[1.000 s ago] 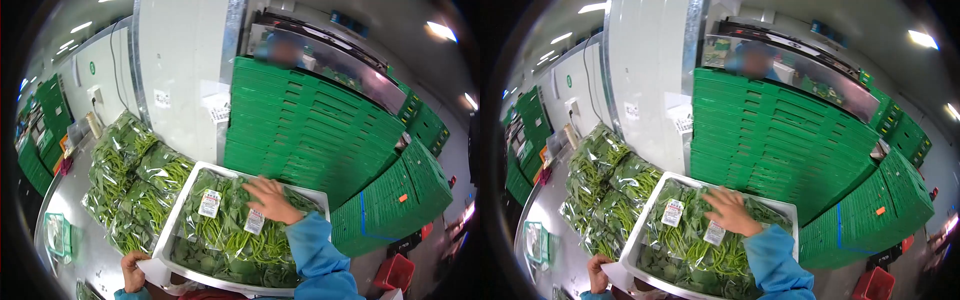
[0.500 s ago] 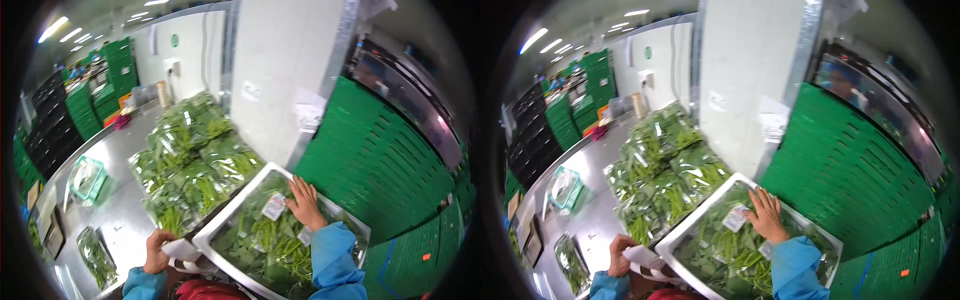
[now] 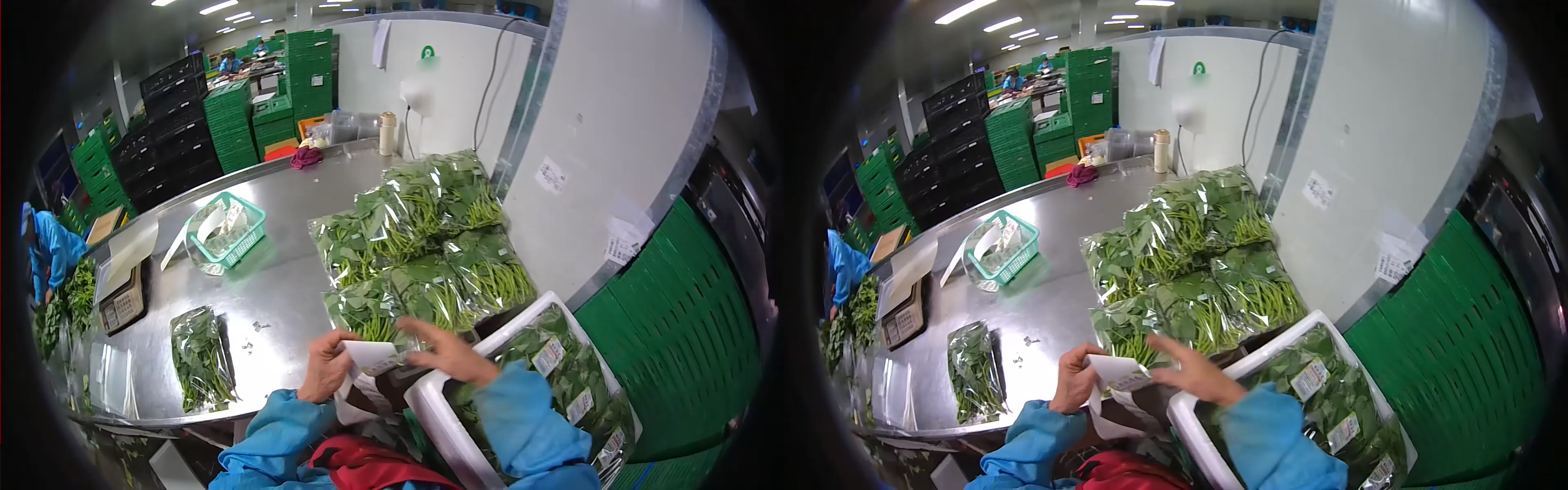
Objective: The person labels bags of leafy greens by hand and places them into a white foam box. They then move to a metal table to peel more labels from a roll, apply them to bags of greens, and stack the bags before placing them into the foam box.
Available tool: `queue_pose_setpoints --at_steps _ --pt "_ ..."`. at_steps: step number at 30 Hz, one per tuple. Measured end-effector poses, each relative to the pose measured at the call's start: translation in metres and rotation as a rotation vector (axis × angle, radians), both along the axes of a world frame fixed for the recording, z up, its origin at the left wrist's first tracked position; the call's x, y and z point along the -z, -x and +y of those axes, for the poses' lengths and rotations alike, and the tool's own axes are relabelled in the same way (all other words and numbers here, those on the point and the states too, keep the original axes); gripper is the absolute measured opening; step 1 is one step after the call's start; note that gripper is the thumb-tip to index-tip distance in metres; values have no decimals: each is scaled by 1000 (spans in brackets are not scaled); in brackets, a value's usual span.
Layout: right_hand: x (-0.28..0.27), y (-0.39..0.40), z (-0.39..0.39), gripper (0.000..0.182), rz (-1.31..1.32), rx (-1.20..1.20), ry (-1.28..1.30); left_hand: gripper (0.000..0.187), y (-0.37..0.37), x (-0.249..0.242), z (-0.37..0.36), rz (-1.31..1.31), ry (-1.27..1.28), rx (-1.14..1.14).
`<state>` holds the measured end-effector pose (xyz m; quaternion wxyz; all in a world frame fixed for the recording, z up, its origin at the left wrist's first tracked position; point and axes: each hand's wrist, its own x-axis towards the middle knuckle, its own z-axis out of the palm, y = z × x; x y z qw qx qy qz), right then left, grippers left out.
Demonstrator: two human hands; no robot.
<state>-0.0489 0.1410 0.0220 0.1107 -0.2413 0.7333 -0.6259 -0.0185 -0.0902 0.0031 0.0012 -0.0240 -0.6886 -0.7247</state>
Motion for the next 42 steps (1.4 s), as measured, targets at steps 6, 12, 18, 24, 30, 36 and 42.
queue_pose_setpoints --at_steps 6,12,18,24,30,36,42 --pt "3 5 -77 26 -585 -92 117 25 20 -3 -29 446 318 -231" --pt "12 -23 -118 32 -738 -515 131 20 27 12 -73 402 235 -221" --pt "42 -38 -100 32 -657 -565 -242 30 39 -20 -125 760 649 -580" --pt "-24 -42 -57 32 -442 -197 276 29 25 -70 -148 971 566 -560" --pt "-89 -80 -24 12 234 325 -239 29 16 -54 -154 897 405 -531" --pt "-104 -147 -42 22 397 -63 -178 26 30 -43 -134 978 520 -289" --pt "-3 -190 -78 27 -723 131 -463 28 27 -7 -142 730 296 -139"
